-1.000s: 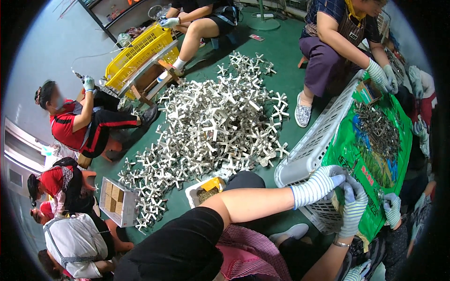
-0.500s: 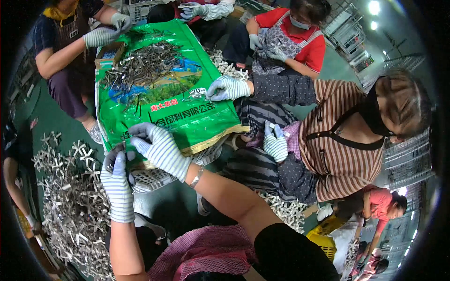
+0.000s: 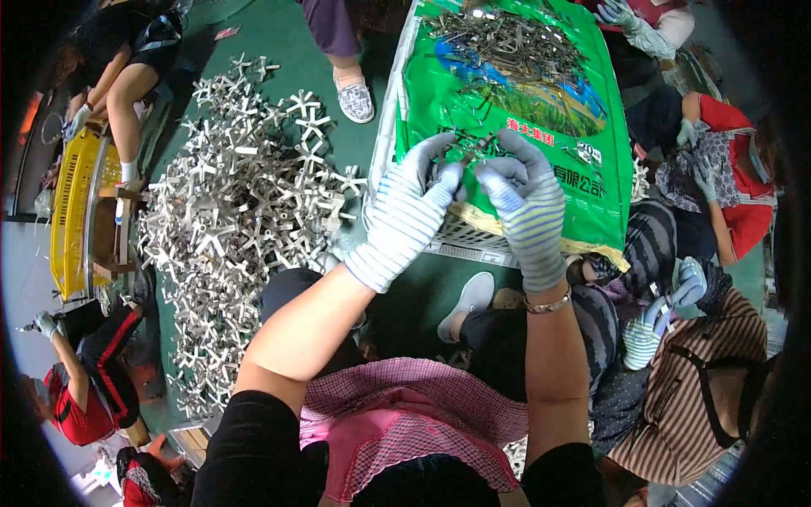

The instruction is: Inserting small metal pins into white plastic cross-shaped components for assembly.

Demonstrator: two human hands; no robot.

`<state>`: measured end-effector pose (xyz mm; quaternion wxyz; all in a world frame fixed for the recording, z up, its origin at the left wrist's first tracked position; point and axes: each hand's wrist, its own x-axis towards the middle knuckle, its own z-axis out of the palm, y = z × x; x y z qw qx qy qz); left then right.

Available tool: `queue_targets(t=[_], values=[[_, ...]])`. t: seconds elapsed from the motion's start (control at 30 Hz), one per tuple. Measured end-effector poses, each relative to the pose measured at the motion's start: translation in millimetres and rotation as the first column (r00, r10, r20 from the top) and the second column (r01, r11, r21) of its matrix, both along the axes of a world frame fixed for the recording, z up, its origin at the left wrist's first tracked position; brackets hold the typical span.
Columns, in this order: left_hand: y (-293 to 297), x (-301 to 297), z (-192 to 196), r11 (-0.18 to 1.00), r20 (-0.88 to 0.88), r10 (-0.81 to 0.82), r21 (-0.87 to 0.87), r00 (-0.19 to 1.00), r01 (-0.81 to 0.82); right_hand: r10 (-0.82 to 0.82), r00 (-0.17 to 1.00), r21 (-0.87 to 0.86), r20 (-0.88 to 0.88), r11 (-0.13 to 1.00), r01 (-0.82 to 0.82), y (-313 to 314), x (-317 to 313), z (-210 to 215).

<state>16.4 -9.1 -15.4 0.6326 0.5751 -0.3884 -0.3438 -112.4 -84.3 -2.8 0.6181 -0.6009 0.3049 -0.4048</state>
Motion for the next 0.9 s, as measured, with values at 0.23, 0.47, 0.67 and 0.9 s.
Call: queue_targets(t=[0.23,0.47,0.67,0.9], values=[[4.2,2.3,-2.5,1.000,0.023,0.001,-0.001,1.000,-0.001,-0.068,0.994,-0.041,-0.088,0.997,0.065,1.8,10.1,-5.7],[12.8,2.3,-2.4,0.998,0.437,-0.017,-0.049,0.899,0.043,-0.040,0.999,0.055,-0.023,0.998,0.041,-0.2,5.0,-9.9],[12.8,3.8,0.8,0.992,0.700,0.051,-0.118,0.712,0.045,0.004,1.000,0.008,-0.011,1.000,-0.004,-3.8,-1.4,-8.5],[11.2,3.1,6.9,0.985,0.713,0.091,-0.169,0.696,0.045,0.049,0.999,0.014,0.017,0.999,-0.050,-5.1,-3.8,-5.5]])
